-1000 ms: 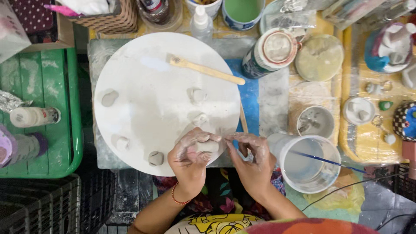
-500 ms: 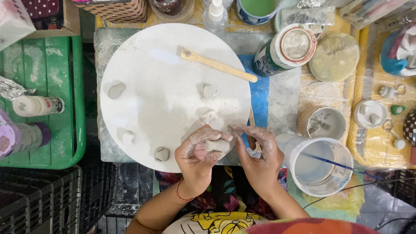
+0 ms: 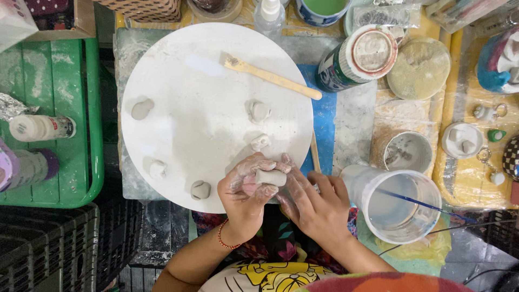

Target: The person forms a small clay object by hand and uses a thin brush to apply liquid to the joins.

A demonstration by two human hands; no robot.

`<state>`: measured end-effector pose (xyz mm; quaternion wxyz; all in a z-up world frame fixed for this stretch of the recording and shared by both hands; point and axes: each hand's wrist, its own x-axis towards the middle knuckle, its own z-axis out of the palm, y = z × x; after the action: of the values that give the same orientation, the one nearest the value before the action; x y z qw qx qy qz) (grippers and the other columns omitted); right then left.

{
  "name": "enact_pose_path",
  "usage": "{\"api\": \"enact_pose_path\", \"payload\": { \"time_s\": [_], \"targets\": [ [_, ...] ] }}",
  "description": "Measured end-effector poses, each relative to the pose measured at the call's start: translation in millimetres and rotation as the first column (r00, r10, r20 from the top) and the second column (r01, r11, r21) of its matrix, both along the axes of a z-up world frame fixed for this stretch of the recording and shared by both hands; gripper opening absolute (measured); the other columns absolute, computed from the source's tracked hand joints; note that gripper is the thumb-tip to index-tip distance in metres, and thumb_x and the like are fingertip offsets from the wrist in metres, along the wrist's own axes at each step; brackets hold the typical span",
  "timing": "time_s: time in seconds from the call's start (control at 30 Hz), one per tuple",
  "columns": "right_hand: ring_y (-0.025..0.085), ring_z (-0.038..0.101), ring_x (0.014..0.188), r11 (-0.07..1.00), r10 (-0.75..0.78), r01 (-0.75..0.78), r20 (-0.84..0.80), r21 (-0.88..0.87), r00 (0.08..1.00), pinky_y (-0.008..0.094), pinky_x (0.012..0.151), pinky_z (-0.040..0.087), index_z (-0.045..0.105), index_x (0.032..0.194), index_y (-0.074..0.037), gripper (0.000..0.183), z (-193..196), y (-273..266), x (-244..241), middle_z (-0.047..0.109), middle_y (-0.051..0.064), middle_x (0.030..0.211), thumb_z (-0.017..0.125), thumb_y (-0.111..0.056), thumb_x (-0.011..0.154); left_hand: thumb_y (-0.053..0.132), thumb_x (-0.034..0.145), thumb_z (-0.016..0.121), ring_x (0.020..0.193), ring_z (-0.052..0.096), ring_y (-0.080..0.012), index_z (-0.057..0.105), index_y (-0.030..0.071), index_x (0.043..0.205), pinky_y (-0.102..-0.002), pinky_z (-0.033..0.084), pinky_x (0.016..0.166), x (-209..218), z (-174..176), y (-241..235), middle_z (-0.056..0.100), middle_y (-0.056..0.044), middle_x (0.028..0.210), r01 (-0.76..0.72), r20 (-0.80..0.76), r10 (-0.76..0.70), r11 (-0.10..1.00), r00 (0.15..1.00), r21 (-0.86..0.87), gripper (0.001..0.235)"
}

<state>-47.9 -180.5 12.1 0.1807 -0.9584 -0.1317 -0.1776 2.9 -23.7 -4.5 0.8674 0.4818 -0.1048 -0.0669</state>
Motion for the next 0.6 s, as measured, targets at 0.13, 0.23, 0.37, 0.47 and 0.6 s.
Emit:
{"api": "enact_pose_path", "payload": {
  "time_s": [0.13,0.23,0.37,0.47,0.6],
  "targets": [
    [0.022,0.062,0.076,0.997,0.07,-0.071,-0.043,-0.014,0.997,0.039,0.069,0.047,0.065,0.111,-0.001,0.04,0.0,-1.3,-0.9,0.068,0.015,0.128,0.081,-0.021,0.081,0.006,0.099,0.074,0.11,0.068,-0.0217,0.064,-0.005,0.122,-0.036,0.056,0.101,1.0,0.8,0.3,0.071,-0.017,0.115,0.018,-0.012,-0.018,1.0,1.0,-0.005,0.027],
    [0.02,0.061,0.07,0.996,0.093,-0.093,-0.02,0.001,0.995,0.036,0.066,0.047,0.065,0.107,-0.002,0.034,-2.3,-1.9,1.4,0.067,0.017,0.13,0.08,-0.019,0.082,0.004,0.099,0.072,0.11,0.068,-0.0219,0.063,-0.006,0.123,-0.037,0.055,0.103,0.9,2.6,0.0,0.071,-0.018,0.116,0.016,-0.017,-0.016,1.0,1.0,-0.019,0.027],
    [0.022,0.06,0.065,0.995,0.08,-0.079,-0.031,0.053,0.996,0.035,0.061,0.047,0.064,0.099,-0.004,0.028,-3.8,0.1,1.1,0.066,0.018,0.129,0.08,-0.019,0.081,0.003,0.1,0.071,0.11,0.067,-0.0225,0.064,-0.007,0.122,-0.037,0.054,0.103,1.3,4.0,1.6,0.071,-0.017,0.115,0.034,-0.037,-0.035,0.999,0.999,-0.015,0.026],
    [0.021,0.059,0.064,0.996,0.075,-0.072,-0.052,0.059,0.996,0.034,0.06,0.047,0.065,0.096,-0.005,0.023,-2.7,-0.3,-1.2,0.066,0.019,0.133,0.078,-0.018,0.082,0.004,0.099,0.071,0.111,0.067,-0.0221,0.063,-0.007,0.122,-0.037,0.055,0.103,2.0,3.6,0.7,0.071,-0.017,0.115,0.032,-0.035,-0.033,0.999,0.999,-0.025,0.027],
    [0.021,0.06,0.065,0.997,0.069,-0.065,-0.082,0.052,0.994,0.034,0.061,0.047,0.063,0.094,-0.003,0.024,-3.9,-0.4,-2.7,0.064,0.017,0.134,0.078,-0.02,0.085,0.006,0.099,0.072,0.11,0.068,-0.0218,0.064,-0.007,0.122,-0.036,0.056,0.101,0.9,2.4,1.7,0.071,-0.017,0.116,0.025,-0.045,-0.025,1.0,0.999,-0.016,0.028]
  ]
}}
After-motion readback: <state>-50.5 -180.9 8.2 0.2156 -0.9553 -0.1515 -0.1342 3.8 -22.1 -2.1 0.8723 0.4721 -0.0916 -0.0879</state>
